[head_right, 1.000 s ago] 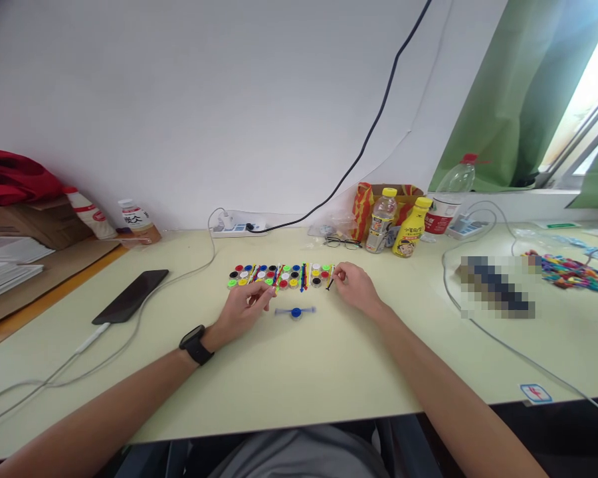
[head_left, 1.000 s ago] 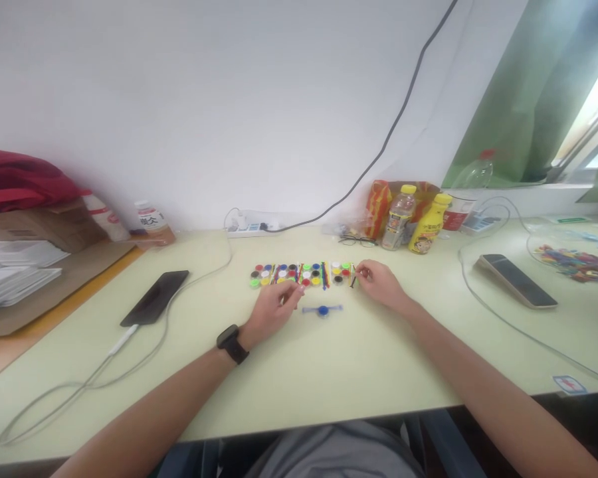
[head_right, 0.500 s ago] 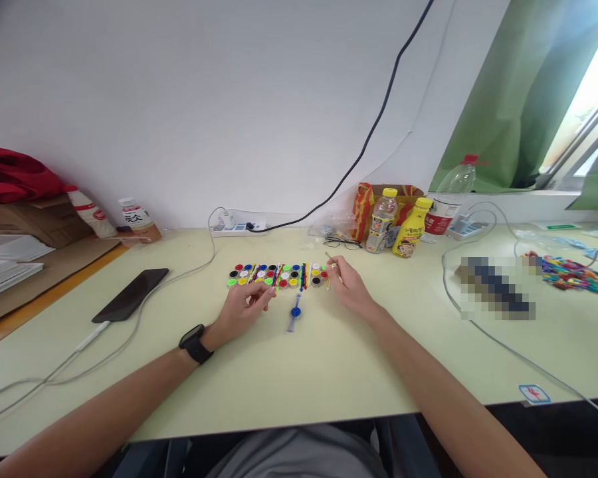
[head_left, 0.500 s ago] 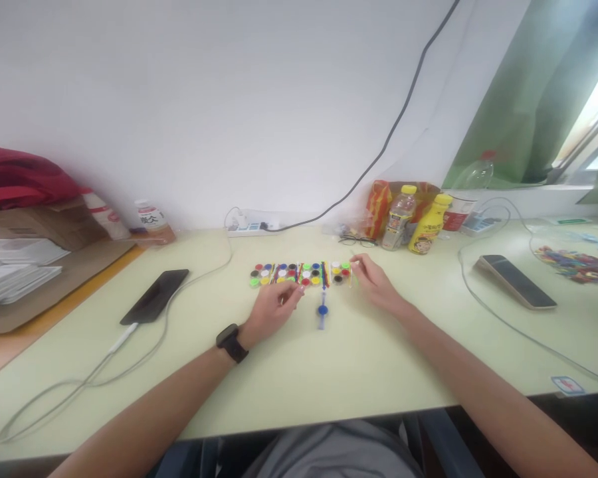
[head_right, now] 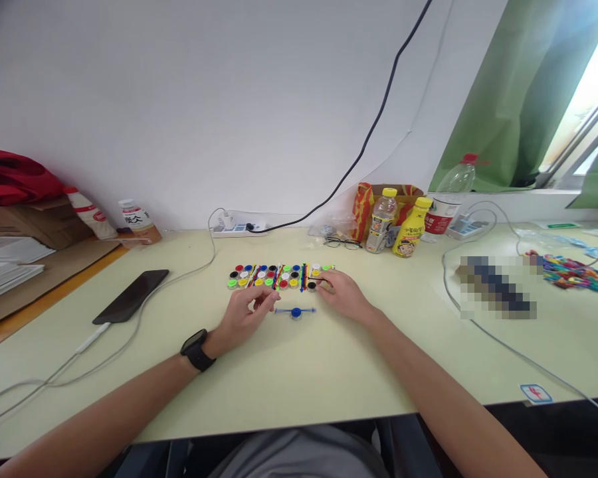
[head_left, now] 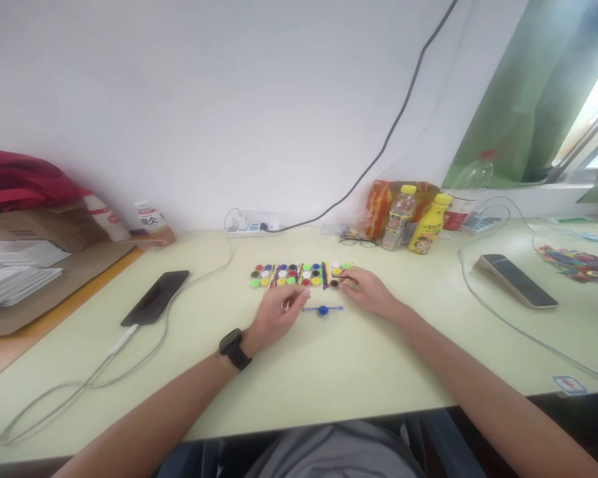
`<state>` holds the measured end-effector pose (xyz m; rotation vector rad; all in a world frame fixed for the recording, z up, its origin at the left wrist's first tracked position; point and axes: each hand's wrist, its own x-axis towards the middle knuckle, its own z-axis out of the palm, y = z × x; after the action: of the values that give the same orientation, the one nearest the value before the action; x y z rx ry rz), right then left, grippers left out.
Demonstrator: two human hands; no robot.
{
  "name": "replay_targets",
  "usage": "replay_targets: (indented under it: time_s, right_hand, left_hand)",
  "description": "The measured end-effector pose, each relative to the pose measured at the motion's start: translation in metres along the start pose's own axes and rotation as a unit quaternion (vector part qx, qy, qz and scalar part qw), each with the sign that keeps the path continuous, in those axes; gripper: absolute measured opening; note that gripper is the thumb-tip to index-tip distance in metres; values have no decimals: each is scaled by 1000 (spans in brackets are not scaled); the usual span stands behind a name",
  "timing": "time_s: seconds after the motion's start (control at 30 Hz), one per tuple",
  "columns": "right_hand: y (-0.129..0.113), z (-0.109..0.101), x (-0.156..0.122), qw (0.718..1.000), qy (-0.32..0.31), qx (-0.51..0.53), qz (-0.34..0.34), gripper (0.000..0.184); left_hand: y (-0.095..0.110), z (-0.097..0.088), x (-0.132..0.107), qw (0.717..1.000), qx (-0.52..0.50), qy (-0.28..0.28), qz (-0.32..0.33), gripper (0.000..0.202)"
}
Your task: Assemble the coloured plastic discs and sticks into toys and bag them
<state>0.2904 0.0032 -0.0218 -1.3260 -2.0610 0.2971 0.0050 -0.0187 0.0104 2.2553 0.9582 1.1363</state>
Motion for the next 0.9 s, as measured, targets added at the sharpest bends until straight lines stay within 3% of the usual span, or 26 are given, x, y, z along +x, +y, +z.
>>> replay_targets:
  time_s: [0.13, 0.43, 0.6, 0.77, 0.9]
  right_hand:
    - [-1, 1, -1, 1000, -12, -3, -12, 30]
    - [-6, -4, -1, 999, -27, -17, -19, 23]
    - [-11, -12, -2, 1000, 2, -2, 0, 15]
    - [-40, -18, -10, 995, 78, 42, -39, 13]
    - [-74, -11, -21, 985, 101, 96, -99, 14]
  left_hand:
    - [4, 0, -1, 1000, -1, -11, 6, 34]
    - [4, 1, -1, 1000, -8, -13, 10, 31]
    - [6, 1, -1, 1000, -14, 1, 8, 26]
    - [11, 3, 0, 998, -51, 34, 1, 16]
    - [15, 7, -1, 988, -147, 8, -39, 24]
